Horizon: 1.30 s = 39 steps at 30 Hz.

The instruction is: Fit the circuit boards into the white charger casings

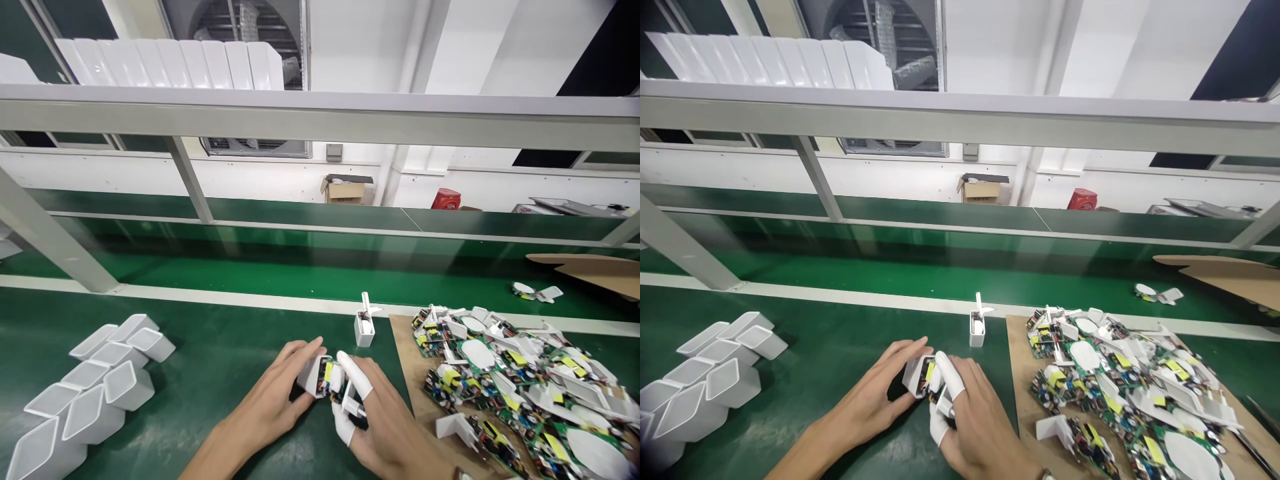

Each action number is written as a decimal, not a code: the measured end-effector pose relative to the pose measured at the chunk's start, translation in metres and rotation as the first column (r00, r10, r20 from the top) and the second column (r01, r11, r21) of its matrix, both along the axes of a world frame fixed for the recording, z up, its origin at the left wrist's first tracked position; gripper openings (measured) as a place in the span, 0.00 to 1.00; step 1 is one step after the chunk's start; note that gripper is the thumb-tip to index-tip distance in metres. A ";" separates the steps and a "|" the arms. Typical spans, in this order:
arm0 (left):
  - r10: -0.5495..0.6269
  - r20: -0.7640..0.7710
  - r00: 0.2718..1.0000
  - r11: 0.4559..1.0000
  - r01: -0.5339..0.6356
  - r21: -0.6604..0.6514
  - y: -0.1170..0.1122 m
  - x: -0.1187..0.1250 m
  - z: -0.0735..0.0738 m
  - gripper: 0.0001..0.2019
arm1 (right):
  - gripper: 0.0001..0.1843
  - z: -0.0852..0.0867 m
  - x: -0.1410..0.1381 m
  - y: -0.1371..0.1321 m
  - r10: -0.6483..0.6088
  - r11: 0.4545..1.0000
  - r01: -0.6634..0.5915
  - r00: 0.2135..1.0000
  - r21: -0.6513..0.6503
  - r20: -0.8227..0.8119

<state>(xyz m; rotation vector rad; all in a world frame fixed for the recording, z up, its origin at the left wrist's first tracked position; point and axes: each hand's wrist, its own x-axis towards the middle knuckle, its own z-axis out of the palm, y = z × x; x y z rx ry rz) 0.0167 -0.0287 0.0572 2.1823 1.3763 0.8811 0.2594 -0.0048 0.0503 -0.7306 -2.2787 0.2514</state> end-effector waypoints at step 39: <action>-0.003 0.029 1.000 1.000 0.004 -0.028 -0.002 0.004 0.000 0.39 | 0.45 0.003 0.003 -0.001 0.025 0.999 -0.024 0.999 -0.022 0.035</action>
